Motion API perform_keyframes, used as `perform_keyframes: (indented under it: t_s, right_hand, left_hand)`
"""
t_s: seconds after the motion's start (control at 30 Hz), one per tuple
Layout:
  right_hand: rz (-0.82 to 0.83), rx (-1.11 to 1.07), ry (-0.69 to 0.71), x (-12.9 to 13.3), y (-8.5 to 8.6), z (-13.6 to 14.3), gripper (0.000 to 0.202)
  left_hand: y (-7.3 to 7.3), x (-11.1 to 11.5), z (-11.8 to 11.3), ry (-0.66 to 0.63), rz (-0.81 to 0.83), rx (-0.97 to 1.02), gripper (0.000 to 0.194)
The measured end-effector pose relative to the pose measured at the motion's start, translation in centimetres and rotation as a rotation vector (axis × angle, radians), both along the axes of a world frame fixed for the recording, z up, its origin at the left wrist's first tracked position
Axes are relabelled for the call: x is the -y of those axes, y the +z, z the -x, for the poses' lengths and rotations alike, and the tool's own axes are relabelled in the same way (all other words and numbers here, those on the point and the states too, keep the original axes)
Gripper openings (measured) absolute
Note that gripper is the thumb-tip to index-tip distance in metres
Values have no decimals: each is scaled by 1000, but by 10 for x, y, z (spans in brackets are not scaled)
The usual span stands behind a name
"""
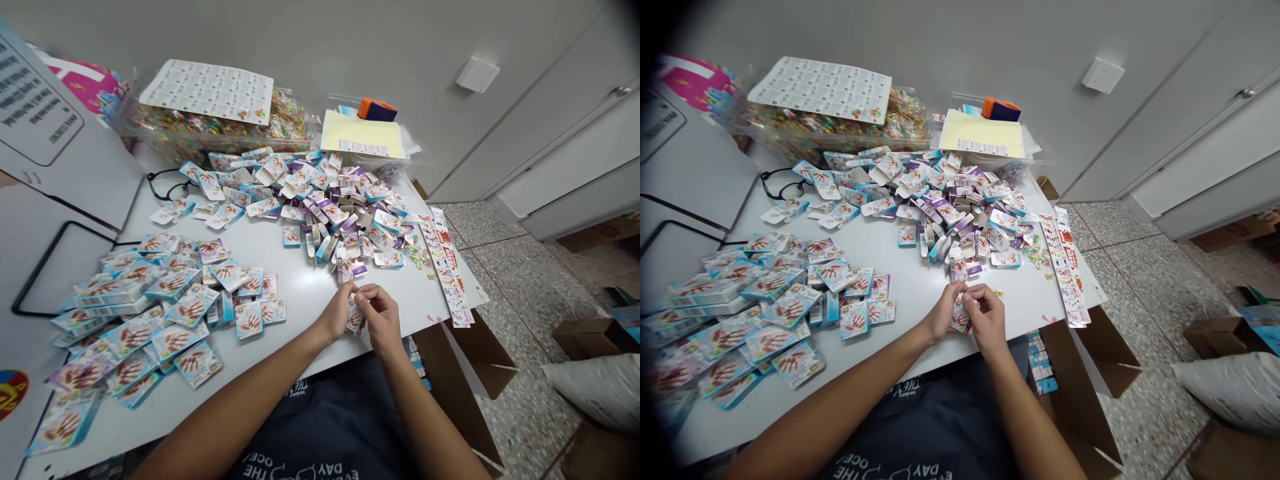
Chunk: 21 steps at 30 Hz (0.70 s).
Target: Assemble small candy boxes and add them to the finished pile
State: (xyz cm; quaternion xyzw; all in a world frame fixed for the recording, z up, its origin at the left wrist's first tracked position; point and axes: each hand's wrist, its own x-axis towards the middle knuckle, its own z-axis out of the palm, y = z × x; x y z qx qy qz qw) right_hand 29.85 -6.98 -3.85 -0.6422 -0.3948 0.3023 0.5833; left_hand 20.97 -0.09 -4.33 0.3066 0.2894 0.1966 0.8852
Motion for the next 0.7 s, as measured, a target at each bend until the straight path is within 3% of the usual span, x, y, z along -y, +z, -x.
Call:
perform_keyframes:
  t_s: [0.2, 0.4, 0.5, 0.6, 0.7]
  right_hand:
    - [-129, 256, 143, 10, 10, -4, 11]
    - [-83, -252, -137, 9, 4, 0, 25]
    - [-141, -330, -270, 2, 6, -4, 28]
    - [-185, -377, -328, -1, 12, -3, 24]
    - [-208, -401, -325, -1, 18, 5, 20]
  left_hand:
    - [1, -4, 9, -30, -187, -51, 41]
    - [12, 0, 15, -19, -375, -83, 33]
    - [17, 2, 15, -1, -732, -119, 22]
    - [15, 4, 13, 71, -1161, -205, 41]
    - [8, 5, 13, 125, -1288, -297, 41]
